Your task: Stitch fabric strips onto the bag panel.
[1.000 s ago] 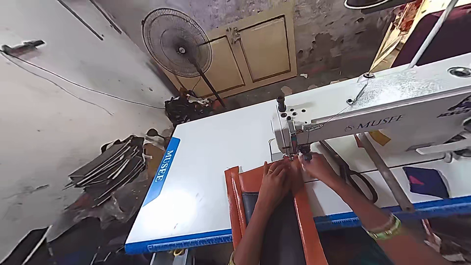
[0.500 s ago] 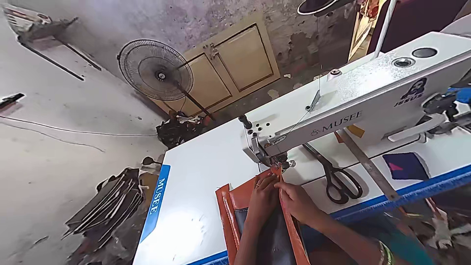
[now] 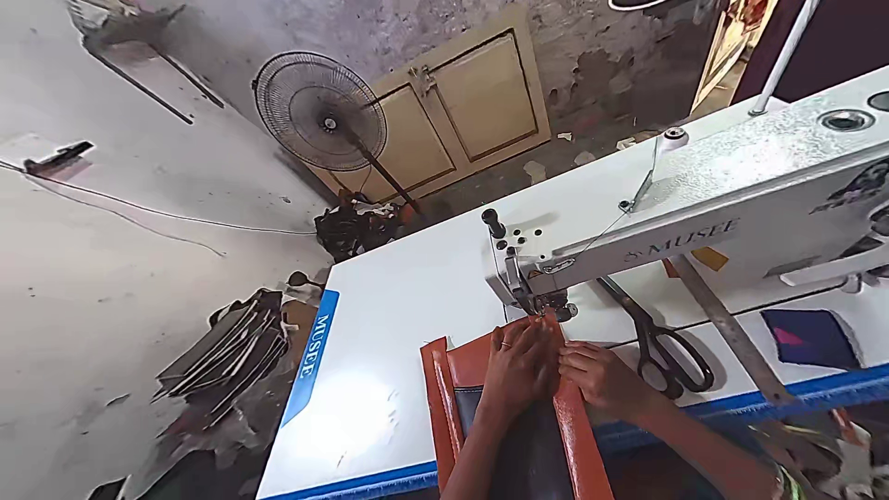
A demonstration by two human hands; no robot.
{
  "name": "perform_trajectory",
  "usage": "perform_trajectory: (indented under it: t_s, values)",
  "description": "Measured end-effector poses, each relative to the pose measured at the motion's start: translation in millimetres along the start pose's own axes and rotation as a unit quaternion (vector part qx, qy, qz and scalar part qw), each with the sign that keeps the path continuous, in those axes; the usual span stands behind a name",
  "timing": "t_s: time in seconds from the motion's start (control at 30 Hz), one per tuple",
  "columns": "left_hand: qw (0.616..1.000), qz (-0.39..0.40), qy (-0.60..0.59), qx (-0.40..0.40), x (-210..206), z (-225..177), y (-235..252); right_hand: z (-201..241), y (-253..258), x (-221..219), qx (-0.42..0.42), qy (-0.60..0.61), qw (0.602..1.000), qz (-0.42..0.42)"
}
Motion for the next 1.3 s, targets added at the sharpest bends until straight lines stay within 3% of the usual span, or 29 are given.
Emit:
perform_trajectory:
  t_s: [0.73, 1.13, 1.3]
  values:
    - [0.998, 0.042, -0.038, 0.019, 3, 20, 9, -1, 9, -10, -0.057, -0.024, 0.998, 0.008]
    - [0.999, 0.001, -0.034, 0.04, 6, 37, 25, -15, 25, -14, -0.086, -0.011, 0.996, 0.031]
    - [0.996, -0.068, -0.023, -0.047, 9, 31, 23, -17, 21, -13, -0.074, -0.001, 0.997, 0.014]
Point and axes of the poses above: each hand's wrist, its own y-axis towards the middle knuckle, its own x-axis out of the back of the hand, z = x × y, the point moved 5 cm from there along y, towards the middle knuckle, and after that the axes turned 5 degrees about -x, right-handed, at the moved point
